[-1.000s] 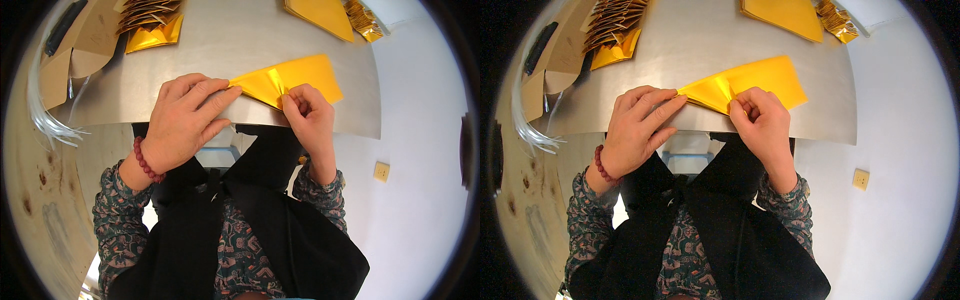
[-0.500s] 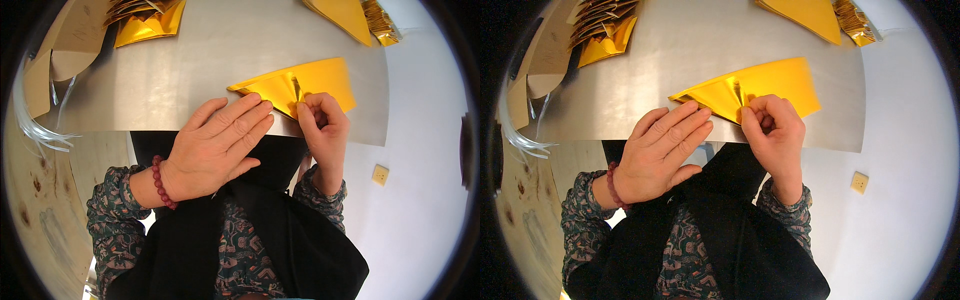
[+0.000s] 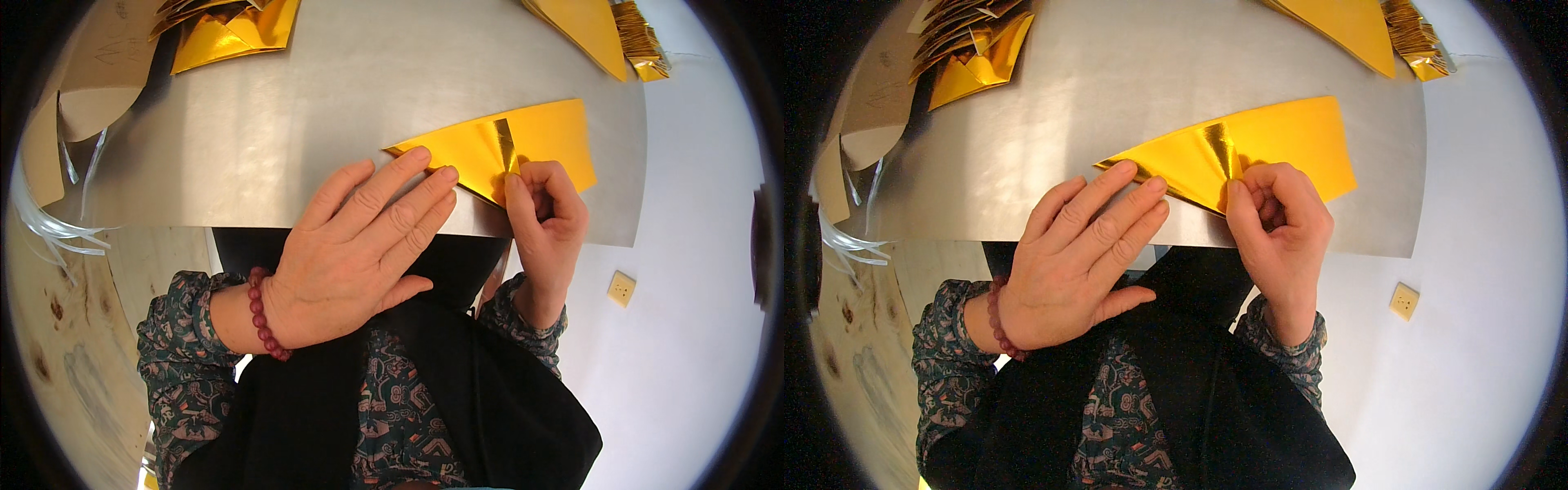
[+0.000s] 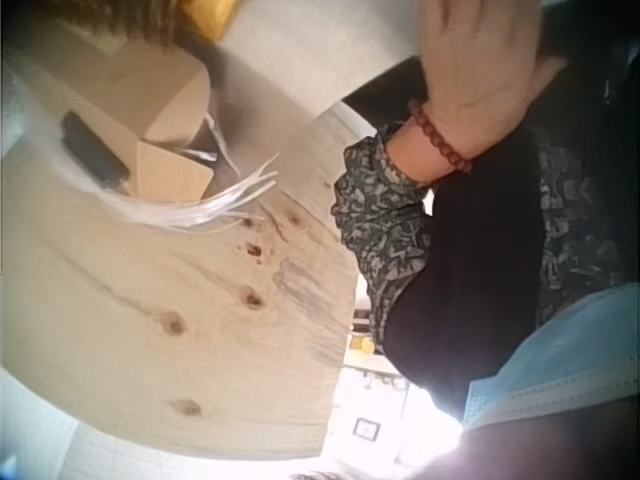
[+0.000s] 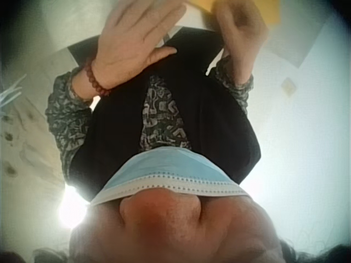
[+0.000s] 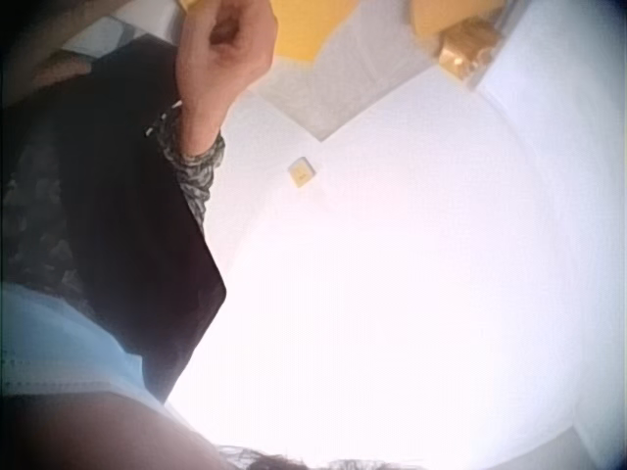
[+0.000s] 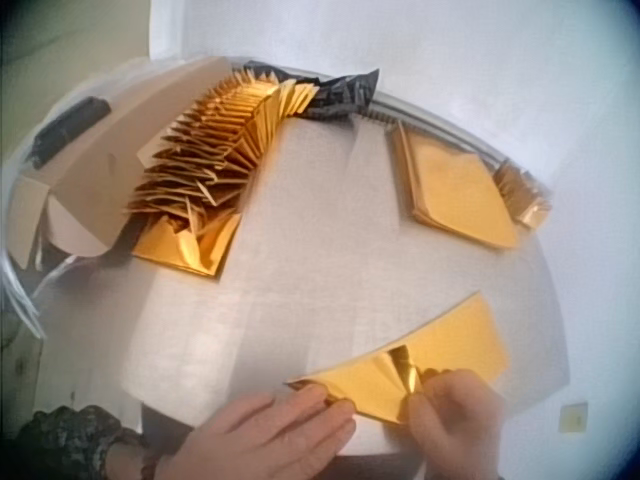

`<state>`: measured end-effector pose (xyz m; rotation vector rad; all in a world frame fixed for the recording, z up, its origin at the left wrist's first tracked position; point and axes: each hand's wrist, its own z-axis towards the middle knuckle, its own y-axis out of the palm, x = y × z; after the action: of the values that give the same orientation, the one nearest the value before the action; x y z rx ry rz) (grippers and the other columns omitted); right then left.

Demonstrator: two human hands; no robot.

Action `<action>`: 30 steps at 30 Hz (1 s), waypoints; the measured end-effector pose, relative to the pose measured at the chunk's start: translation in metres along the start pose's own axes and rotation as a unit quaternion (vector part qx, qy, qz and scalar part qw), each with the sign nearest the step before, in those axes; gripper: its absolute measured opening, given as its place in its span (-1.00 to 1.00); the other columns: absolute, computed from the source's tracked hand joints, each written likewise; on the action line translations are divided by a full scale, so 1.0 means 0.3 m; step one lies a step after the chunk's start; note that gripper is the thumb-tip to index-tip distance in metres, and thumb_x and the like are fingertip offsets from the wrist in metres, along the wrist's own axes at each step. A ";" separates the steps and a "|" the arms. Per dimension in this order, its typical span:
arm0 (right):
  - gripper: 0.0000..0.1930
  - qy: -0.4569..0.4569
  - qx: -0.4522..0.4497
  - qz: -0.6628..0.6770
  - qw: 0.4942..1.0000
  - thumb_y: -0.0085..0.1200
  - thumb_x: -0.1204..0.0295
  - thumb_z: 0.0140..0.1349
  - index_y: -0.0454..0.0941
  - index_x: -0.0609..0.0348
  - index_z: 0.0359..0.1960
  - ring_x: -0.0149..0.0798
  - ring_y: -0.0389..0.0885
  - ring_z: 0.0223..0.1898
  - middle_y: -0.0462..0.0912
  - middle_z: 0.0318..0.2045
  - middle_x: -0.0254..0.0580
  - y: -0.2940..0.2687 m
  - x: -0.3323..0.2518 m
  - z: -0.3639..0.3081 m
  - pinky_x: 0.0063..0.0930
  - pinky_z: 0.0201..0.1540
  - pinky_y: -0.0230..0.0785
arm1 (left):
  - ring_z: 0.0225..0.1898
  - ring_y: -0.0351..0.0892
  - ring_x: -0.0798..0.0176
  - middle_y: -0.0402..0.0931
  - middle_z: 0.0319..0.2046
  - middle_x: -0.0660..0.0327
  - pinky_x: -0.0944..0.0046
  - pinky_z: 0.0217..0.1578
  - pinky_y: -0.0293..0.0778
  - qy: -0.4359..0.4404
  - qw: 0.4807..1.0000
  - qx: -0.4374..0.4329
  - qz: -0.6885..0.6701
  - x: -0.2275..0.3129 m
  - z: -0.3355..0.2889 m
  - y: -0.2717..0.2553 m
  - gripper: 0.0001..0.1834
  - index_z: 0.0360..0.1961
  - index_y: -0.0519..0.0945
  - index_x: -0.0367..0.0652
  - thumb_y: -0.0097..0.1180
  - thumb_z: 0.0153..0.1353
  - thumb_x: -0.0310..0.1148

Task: The person folds a yellow sheet of paper on a metal table, making multiple creases and shaping it into a small pouch. The person presses the folds and adjusts the edges to form a finished origami-style packet.

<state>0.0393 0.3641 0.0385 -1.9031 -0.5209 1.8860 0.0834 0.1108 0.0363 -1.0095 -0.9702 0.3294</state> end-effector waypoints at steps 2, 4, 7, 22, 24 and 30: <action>-0.90 -0.006 0.000 0.000 1.000 0.34 0.62 0.30 0.63 0.26 -0.33 -0.64 0.31 -0.48 0.47 -0.44 -0.49 0.000 -0.001 0.002 -0.68 -0.44 0.15 | 0.60 0.26 -0.02 0.38 0.54 0.14 -0.07 0.52 0.17 -0.001 1.000 -0.004 0.000 0.000 0.002 -0.003 -0.10 0.48 0.49 -0.17 0.41 0.13 -0.01; -0.90 -0.007 0.001 0.001 1.000 0.33 0.62 0.30 0.63 0.27 -0.33 -0.65 0.30 -0.48 0.47 -0.44 -0.50 0.001 -0.005 -0.001 -0.69 -0.44 0.14 | 0.60 0.26 -0.03 0.39 0.54 0.14 -0.07 0.51 0.18 -0.002 1.000 -0.006 -0.003 0.003 0.001 -0.006 -0.10 0.48 0.49 -0.17 0.41 0.14 -0.01; -0.90 0.005 0.002 0.007 1.000 0.33 0.64 0.30 0.62 0.27 -0.33 -0.66 0.29 -0.48 0.47 -0.44 -0.52 0.000 -0.013 -0.001 -0.70 -0.45 0.13 | 0.60 0.25 -0.05 0.39 0.54 0.14 -0.08 0.51 0.19 -0.008 1.000 -0.001 -0.004 0.007 -0.001 -0.005 -0.11 0.48 0.50 -0.16 0.41 0.15 0.00; -0.89 0.007 0.014 0.005 1.000 0.32 0.64 0.29 0.62 0.23 -0.36 -0.68 0.27 -0.50 0.46 -0.48 -0.56 0.023 -0.044 -0.009 -0.70 -0.46 0.10 | 0.59 0.26 -0.05 0.41 0.53 0.19 -0.09 0.50 0.18 -0.017 1.000 -0.001 0.003 0.007 -0.017 -0.015 -0.10 0.45 0.55 -0.11 0.47 0.04 -0.07; -0.87 0.010 0.017 0.009 1.000 0.33 0.65 0.27 0.61 0.22 -0.38 -0.67 0.26 -0.50 0.46 -0.50 -0.56 0.027 -0.044 -0.011 -0.68 -0.46 0.09 | 0.60 0.24 -0.10 0.40 0.53 0.18 -0.13 0.51 0.16 -0.024 1.000 -0.015 0.010 0.013 -0.020 -0.024 -0.09 0.45 0.55 -0.12 0.49 0.02 -0.09; -0.85 -0.001 0.035 -0.005 0.999 0.36 0.64 0.19 0.60 0.20 -0.43 -0.59 0.29 -0.53 0.46 -0.54 -0.48 0.021 -0.040 -0.017 -0.62 -0.49 0.13 | 0.61 0.18 -0.24 0.37 0.55 0.17 -0.21 0.53 0.07 -0.026 0.999 -0.033 0.017 0.032 -0.011 -0.037 -0.05 0.46 0.53 -0.13 0.53 -0.03 -0.13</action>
<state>0.0440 0.3523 0.0455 -1.8502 -0.4582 1.8761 0.0896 0.1093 0.0500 -1.0825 -1.0166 0.3542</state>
